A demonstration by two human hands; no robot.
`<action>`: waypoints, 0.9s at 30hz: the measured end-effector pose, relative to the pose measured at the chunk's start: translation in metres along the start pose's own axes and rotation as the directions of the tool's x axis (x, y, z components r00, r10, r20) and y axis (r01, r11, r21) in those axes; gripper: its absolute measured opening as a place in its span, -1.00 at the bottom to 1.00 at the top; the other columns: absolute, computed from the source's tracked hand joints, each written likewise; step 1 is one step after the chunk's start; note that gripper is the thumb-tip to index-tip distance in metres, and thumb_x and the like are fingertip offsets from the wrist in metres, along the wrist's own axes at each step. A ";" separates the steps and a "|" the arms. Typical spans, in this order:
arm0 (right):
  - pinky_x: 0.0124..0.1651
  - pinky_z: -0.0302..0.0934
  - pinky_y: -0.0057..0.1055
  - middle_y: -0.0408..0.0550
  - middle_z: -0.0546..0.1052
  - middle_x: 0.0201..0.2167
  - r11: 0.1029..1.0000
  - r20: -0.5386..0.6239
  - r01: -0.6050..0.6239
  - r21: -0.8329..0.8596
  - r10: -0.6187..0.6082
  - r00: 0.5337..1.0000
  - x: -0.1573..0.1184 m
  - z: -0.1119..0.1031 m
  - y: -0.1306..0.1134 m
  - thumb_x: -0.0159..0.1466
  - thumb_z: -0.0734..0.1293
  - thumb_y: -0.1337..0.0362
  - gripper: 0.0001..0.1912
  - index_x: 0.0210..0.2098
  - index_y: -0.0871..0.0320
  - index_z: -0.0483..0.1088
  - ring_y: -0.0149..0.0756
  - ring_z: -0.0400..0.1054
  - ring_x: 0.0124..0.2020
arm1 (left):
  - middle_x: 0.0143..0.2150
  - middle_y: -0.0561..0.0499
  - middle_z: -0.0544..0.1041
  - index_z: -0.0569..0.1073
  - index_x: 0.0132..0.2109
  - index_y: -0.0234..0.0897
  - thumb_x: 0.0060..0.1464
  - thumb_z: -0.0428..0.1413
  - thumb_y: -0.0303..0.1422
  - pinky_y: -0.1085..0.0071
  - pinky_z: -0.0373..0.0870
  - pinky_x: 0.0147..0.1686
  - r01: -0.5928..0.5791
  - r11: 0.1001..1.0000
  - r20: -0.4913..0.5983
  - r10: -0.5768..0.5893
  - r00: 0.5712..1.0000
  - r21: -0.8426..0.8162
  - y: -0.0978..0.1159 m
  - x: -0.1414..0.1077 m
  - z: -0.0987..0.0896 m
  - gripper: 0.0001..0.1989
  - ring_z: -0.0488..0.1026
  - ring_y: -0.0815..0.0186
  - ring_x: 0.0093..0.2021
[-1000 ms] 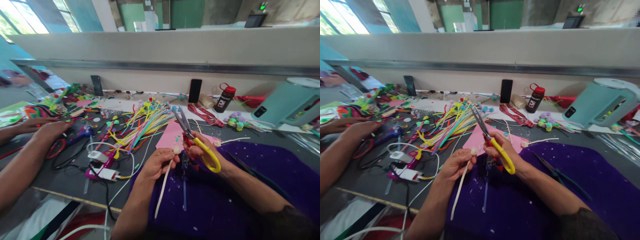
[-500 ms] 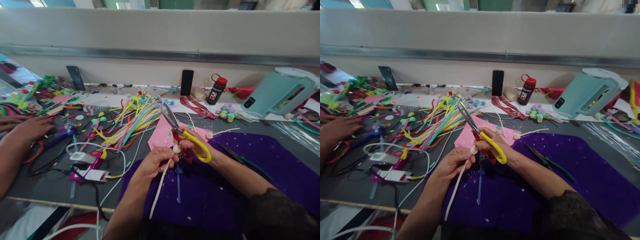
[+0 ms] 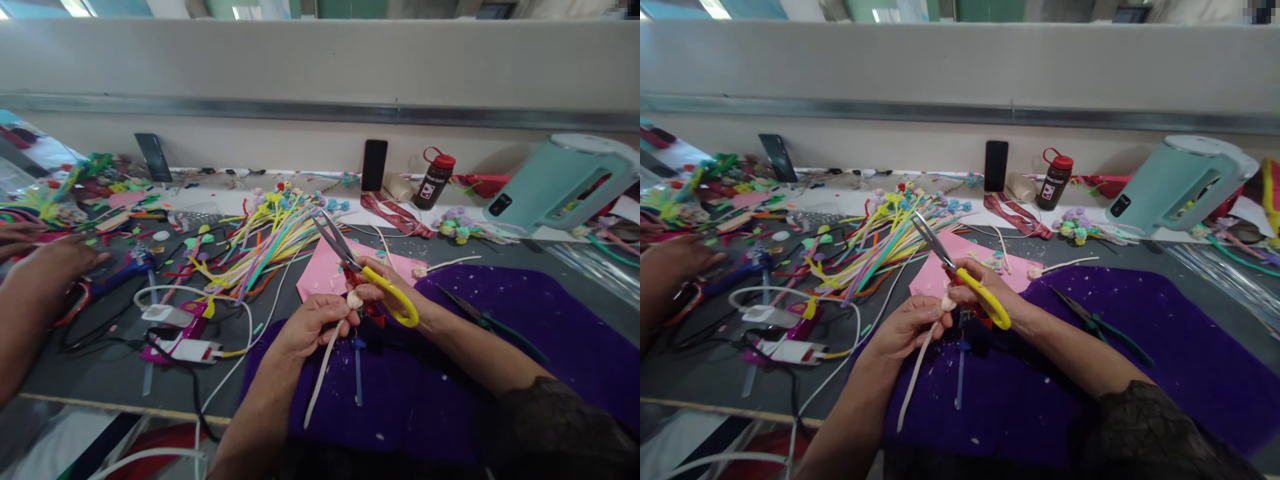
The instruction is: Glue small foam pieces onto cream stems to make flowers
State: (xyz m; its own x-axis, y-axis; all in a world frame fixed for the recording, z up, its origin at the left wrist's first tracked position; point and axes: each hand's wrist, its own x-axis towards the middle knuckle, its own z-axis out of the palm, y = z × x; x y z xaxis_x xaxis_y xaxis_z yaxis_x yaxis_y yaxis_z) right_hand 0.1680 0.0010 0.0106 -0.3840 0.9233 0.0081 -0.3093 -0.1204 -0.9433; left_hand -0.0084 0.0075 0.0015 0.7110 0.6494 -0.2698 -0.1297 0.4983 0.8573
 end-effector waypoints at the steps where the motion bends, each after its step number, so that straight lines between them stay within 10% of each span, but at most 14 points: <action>1: -0.48 0.04 -0.54 -0.20 0.31 -0.42 1.000 -0.001 -0.001 0.002 0.001 1.000 0.000 0.000 0.000 0.00 0.39 0.28 -0.56 -0.14 0.10 0.23 -0.52 0.19 -0.52 | -0.68 0.03 0.39 0.51 -0.46 -0.43 -0.12 0.14 -0.28 0.59 -0.25 -0.81 0.000 1.000 -0.002 0.000 1.000 0.001 0.000 0.000 0.000 -0.77 -0.01 0.63 -0.80; 27: -0.63 0.08 -0.56 -0.17 0.35 -0.45 0.997 -0.072 0.068 -0.033 -0.070 0.995 0.002 -0.003 -0.002 0.14 0.29 0.10 -0.58 -0.05 0.07 0.20 -0.50 0.20 -0.61 | -0.64 0.04 0.40 0.51 -0.42 -0.40 -0.13 0.17 -0.25 0.59 -0.21 -0.78 -0.082 0.996 -0.110 0.080 0.991 -0.018 0.002 -0.002 -0.003 -0.76 0.04 0.63 -0.77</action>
State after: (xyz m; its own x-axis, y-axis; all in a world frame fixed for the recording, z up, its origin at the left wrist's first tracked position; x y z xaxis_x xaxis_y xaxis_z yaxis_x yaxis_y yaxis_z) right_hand 0.1705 0.0043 0.0116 -0.2974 0.9534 0.0505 -0.3058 -0.0450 -0.9510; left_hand -0.0124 0.0090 0.0020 0.6179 0.7464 -0.2473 -0.1999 0.4533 0.8687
